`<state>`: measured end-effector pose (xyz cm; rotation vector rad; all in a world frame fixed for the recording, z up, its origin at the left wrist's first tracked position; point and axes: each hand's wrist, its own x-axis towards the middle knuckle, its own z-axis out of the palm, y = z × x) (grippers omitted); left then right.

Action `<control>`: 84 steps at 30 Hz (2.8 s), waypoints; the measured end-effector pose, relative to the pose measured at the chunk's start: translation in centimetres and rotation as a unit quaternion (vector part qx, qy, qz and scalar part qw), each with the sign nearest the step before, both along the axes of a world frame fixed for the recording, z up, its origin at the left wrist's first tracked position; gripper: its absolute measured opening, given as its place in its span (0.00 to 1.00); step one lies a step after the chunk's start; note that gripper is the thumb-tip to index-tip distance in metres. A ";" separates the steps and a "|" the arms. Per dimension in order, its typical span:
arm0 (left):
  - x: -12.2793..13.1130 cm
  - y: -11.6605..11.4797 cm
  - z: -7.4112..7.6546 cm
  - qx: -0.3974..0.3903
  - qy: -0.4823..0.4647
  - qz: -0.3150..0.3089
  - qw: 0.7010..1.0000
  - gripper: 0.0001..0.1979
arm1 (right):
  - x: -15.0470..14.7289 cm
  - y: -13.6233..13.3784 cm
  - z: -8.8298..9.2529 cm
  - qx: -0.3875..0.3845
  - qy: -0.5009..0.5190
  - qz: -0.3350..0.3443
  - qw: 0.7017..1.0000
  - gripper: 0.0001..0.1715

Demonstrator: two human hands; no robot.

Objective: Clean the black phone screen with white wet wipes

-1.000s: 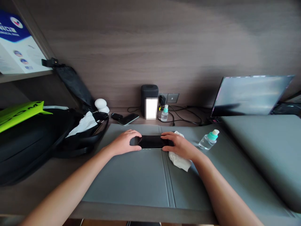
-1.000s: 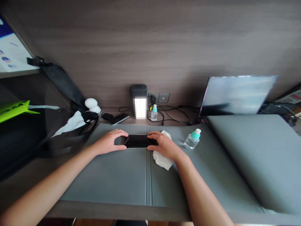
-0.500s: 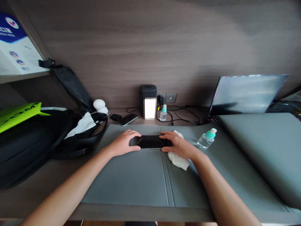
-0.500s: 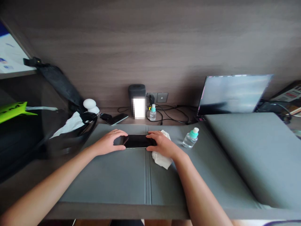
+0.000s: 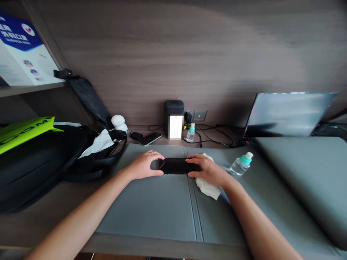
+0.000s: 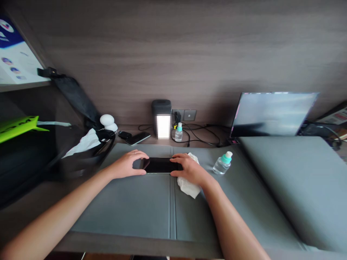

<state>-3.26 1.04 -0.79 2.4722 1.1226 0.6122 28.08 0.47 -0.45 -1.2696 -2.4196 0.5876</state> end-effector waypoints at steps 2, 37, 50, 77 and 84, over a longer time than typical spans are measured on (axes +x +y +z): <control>-0.2 0.0 0.2 0.002 0.003 -0.019 1.000 0.21 | -0.2 -0.2 0.1 0.005 0.000 0.008 1.000 0.29; 1.4 -0.8 0.1 0.005 0.010 -0.021 1.000 0.18 | -5.8 -2.0 0.9 0.131 -0.022 0.054 0.990 0.23; 1.3 -0.8 -0.1 -0.009 -0.004 -0.015 1.000 0.19 | -5.1 -1.8 0.5 0.140 -0.017 0.010 0.990 0.23; 1.3 -1.2 0.4 -0.026 0.016 -0.033 0.999 0.17 | -3.9 -2.1 0.6 0.121 0.013 -0.040 0.992 0.19; 1.3 -1.2 -0.1 -0.034 0.031 -0.046 0.998 0.17 | -4.0 -1.8 0.5 0.128 0.002 -0.045 0.991 0.15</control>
